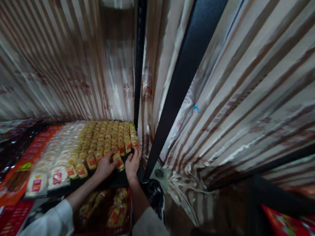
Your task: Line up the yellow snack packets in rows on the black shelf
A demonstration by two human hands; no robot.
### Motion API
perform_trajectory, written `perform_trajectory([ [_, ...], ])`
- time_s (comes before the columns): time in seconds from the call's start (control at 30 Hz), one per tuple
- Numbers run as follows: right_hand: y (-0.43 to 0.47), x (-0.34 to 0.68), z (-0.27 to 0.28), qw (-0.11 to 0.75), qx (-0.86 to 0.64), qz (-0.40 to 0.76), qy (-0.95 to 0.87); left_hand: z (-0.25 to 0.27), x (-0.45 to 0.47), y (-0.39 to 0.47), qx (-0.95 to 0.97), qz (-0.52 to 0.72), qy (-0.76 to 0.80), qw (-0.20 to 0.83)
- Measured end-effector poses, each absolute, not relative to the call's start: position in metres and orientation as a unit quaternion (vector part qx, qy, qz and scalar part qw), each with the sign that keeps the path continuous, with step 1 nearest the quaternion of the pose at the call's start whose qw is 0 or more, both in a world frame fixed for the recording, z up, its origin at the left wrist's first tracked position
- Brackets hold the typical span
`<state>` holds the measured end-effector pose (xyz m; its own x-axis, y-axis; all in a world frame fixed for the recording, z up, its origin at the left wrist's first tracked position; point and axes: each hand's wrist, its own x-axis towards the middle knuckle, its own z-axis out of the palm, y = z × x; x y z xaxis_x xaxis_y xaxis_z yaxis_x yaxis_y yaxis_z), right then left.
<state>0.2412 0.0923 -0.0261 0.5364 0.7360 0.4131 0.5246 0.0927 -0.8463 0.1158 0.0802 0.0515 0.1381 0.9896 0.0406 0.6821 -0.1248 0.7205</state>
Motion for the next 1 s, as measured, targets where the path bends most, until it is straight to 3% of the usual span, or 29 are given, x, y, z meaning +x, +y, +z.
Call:
perform_trajectory([
  [0.4, 0.094, 0.247, -0.035, 0.589, -0.654, 0.148, -0.451, 0.055, 0.157, 0.118, 0.743, 0.264, 0.584, 0.190],
  [1.0, 0.095, 0.245, -0.033, 0.596, -0.653, 0.132, -0.448, 0.048, 0.179, 0.125, 0.763, 0.206, 0.600, 0.124],
])
